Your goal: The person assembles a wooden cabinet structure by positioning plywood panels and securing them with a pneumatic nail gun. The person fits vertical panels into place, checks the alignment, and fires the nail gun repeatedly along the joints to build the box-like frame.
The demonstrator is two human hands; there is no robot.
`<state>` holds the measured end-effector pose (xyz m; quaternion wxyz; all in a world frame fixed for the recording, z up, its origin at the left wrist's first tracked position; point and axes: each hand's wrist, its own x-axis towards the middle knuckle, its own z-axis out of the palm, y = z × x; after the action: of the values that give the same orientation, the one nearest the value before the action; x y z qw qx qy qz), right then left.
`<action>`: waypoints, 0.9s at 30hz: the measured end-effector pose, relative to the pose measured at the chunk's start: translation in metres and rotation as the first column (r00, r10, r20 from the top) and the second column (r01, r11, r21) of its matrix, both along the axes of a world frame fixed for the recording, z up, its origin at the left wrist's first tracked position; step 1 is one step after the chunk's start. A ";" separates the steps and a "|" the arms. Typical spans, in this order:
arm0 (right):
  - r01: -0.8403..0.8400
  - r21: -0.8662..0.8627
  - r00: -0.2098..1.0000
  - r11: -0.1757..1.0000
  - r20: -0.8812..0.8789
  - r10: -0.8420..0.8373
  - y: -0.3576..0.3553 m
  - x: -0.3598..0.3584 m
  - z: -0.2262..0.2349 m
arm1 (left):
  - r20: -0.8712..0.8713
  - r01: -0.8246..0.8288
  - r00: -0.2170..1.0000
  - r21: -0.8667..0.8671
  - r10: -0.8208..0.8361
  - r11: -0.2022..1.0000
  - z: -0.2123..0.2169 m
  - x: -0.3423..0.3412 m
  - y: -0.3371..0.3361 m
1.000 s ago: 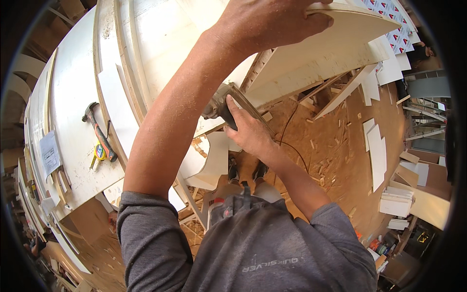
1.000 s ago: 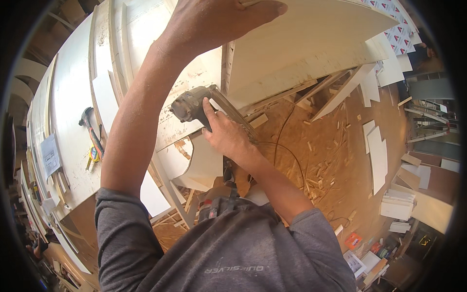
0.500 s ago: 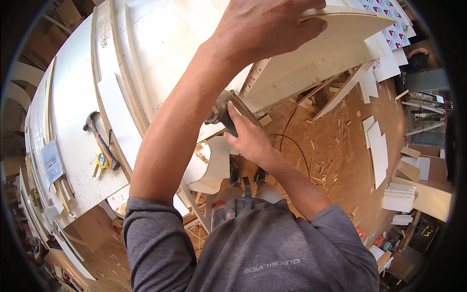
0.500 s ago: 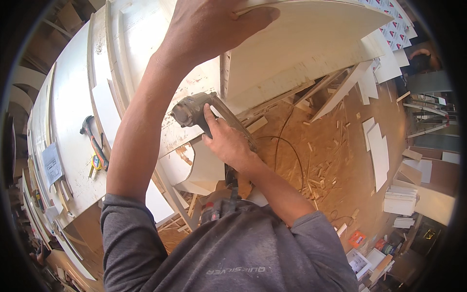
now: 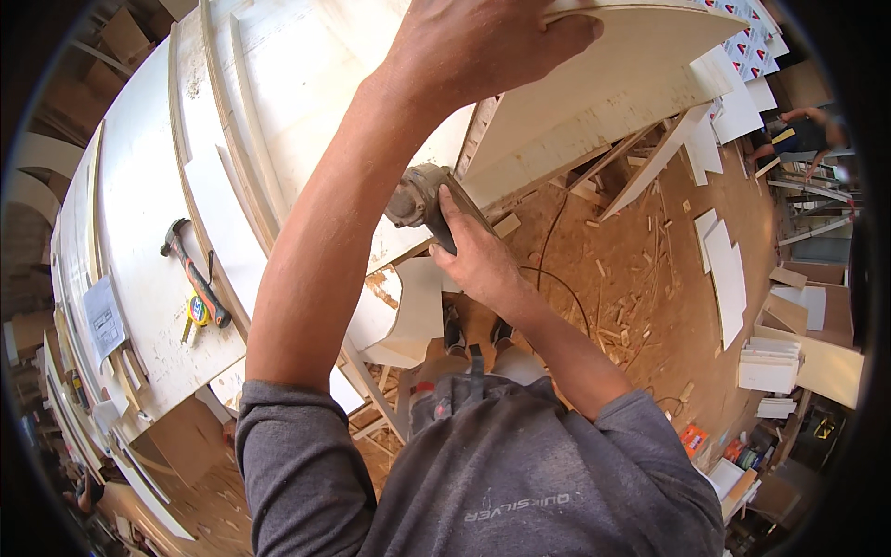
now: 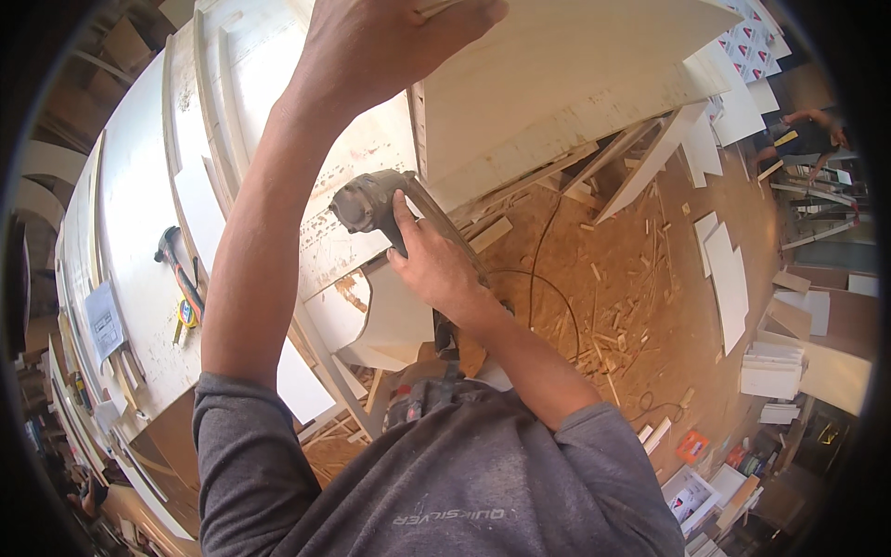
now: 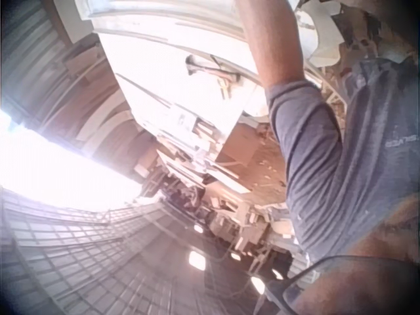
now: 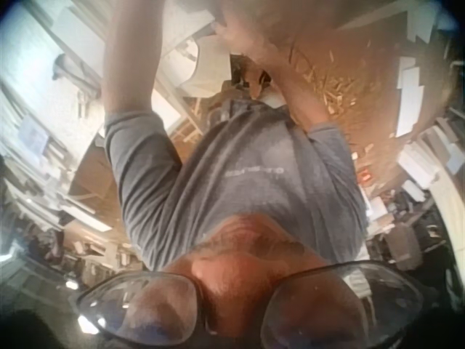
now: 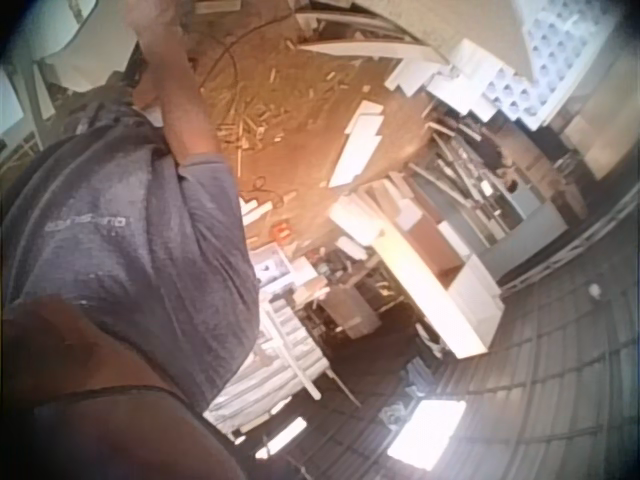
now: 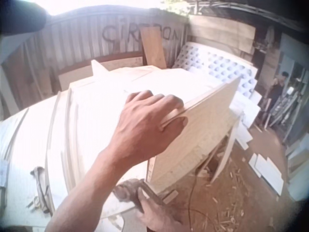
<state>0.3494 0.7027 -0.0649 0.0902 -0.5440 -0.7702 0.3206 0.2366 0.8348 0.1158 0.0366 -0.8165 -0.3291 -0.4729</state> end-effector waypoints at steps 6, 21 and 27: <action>-0.014 0.011 0.999 1.000 0.033 0.013 -0.001 0.004 0.002 | -0.003 0.002 1.000 0.011 -0.002 1.000 0.000 0.000 0.001; 0.077 0.020 0.962 0.997 -0.266 -0.069 -0.022 0.012 0.001 | 0.010 0.020 1.000 0.028 -0.020 0.999 -0.002 0.000 0.003; 0.265 -0.460 0.626 0.848 -0.586 -0.514 -0.073 0.045 0.012 | 0.018 0.036 0.999 0.031 -0.037 0.999 -0.001 0.000 0.003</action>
<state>0.3944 0.6298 -0.0532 0.3461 -0.5470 -0.4757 0.5956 0.2370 0.8383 0.1144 0.0372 -0.8173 -0.3073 -0.4861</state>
